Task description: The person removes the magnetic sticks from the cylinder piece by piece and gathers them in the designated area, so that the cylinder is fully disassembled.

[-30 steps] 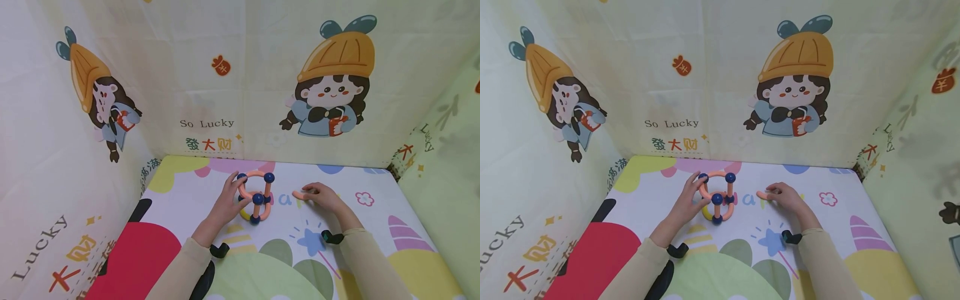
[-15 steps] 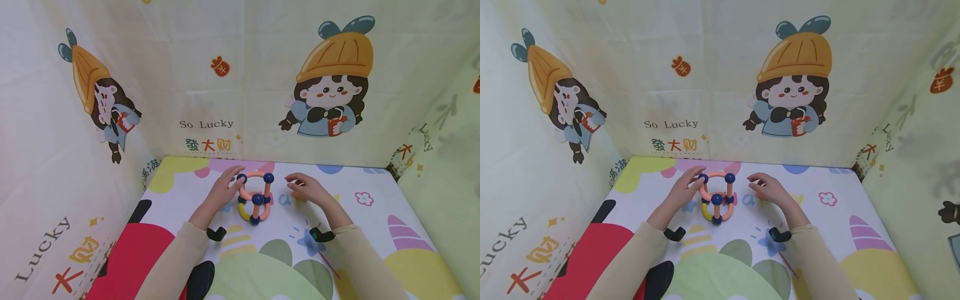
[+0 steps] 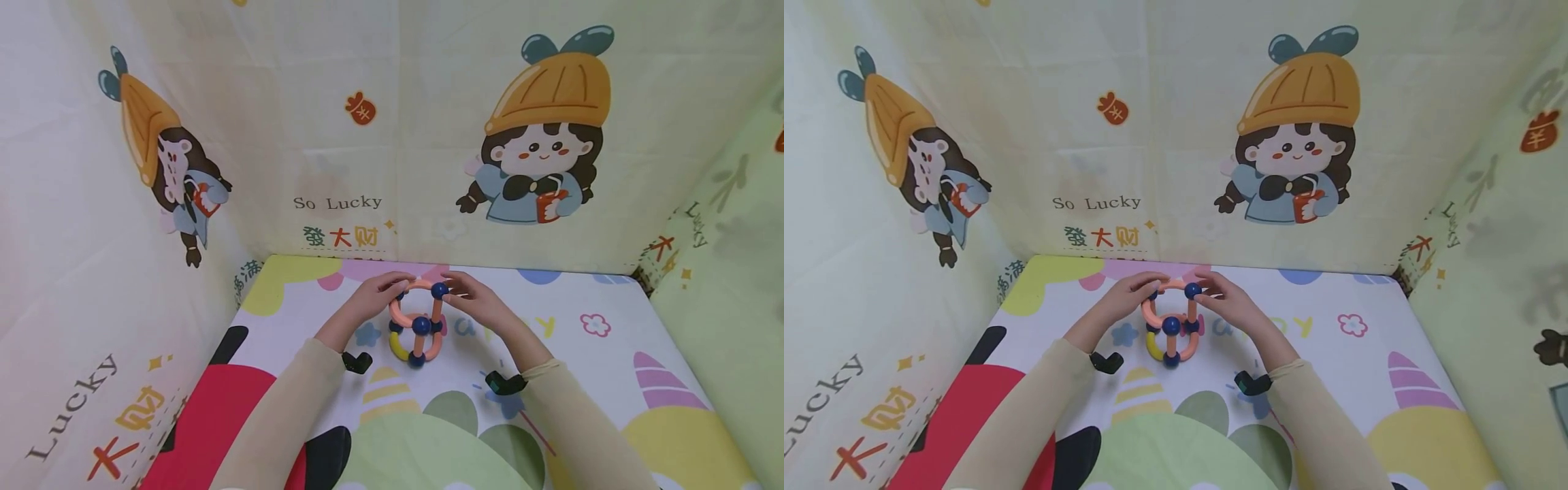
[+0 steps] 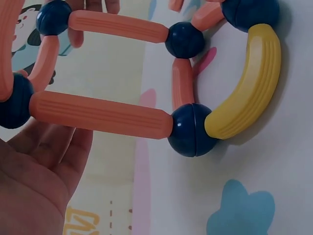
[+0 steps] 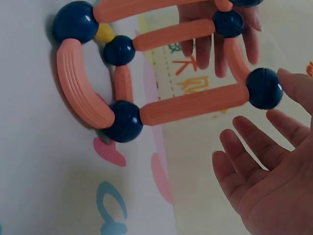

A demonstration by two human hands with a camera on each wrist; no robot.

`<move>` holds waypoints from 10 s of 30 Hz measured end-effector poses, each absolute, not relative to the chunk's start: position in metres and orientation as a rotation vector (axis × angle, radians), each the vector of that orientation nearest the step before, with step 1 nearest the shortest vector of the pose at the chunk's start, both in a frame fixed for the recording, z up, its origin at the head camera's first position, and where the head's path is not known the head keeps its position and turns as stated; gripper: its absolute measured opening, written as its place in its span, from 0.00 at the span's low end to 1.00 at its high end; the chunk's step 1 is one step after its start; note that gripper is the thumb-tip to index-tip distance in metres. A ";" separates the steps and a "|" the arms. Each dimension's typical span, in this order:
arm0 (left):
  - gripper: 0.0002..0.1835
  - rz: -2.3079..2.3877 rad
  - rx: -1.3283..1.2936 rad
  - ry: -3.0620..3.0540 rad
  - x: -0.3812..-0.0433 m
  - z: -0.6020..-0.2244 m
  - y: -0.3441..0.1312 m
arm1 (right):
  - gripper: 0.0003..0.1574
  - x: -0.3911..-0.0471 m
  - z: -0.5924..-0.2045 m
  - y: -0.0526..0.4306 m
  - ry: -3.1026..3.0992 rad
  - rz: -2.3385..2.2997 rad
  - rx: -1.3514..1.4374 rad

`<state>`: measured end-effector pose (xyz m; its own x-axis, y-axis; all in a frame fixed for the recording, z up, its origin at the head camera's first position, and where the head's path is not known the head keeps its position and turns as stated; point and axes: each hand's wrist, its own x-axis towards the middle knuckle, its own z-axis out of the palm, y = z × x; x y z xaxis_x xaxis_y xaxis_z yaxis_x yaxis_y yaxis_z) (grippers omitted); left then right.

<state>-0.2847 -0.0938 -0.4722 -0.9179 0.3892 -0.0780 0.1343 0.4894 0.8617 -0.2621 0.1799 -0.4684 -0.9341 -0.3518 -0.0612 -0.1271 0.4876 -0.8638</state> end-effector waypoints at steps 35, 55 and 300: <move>0.23 1.389 0.492 2.448 -0.287 -0.472 -0.087 | 0.27 -0.261 -0.474 0.166 2.488 -1.493 -0.319; 0.23 1.332 0.505 2.478 -0.285 -0.470 -0.090 | 0.29 -0.265 -0.481 0.167 2.418 -1.578 -0.402; 0.20 1.313 0.328 2.704 -0.253 -0.567 -0.106 | 0.29 -0.234 -0.544 0.277 2.745 -1.268 -0.076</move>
<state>-0.2528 -0.1065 -0.5672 -0.9696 0.2444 -0.0110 0.1424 0.6005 0.7868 -0.2336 0.2772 -0.5439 -0.9920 -0.0941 -0.0846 0.0034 0.6486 -0.7612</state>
